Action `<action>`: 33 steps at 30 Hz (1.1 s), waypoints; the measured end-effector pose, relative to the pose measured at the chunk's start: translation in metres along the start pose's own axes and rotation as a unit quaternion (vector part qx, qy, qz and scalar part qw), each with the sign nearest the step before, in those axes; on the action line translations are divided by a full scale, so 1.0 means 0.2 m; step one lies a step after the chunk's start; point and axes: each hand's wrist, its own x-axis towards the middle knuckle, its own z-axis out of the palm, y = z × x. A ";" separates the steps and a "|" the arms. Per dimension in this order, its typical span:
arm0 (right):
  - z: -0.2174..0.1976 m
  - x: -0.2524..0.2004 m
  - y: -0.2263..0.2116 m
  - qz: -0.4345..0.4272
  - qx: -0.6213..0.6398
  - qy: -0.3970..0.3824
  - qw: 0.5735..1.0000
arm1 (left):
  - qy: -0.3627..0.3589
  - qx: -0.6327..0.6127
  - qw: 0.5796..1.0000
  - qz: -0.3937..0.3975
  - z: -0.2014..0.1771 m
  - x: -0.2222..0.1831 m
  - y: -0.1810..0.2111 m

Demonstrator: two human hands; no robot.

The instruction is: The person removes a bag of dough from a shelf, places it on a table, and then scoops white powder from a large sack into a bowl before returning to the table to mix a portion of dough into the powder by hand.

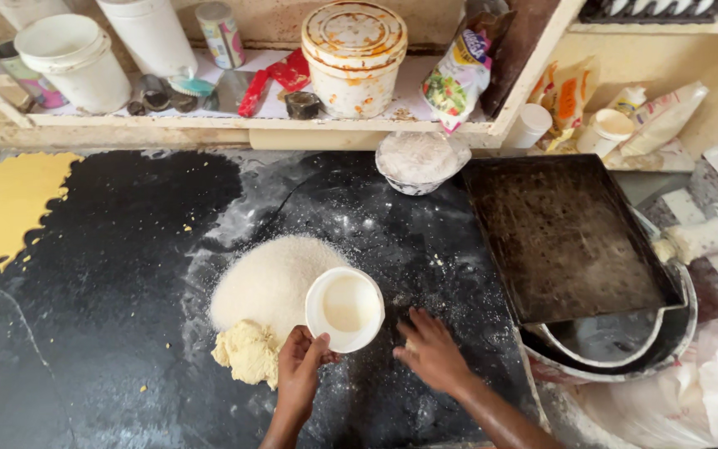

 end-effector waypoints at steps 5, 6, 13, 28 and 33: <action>-0.02 -0.25 0.00 0.057 0.100 -0.026 0.993 | -0.010 0.007 1.000 -0.008 -0.01 0.00 -0.02; -0.06 -0.28 0.05 0.138 0.188 -0.012 0.972 | -0.011 0.003 1.000 -0.005 -0.01 -0.01 -0.02; -0.13 -0.16 0.34 0.183 0.243 0.143 0.942 | -0.009 0.027 0.999 -0.018 0.01 -0.01 -0.02; -0.14 -0.25 -0.02 0.183 0.175 0.080 0.964 | -0.030 -0.007 0.999 0.027 0.00 -0.08 -0.05; -0.11 -0.10 0.10 0.225 0.116 -0.026 0.967 | -0.031 -0.010 0.999 0.002 0.01 -0.06 -0.04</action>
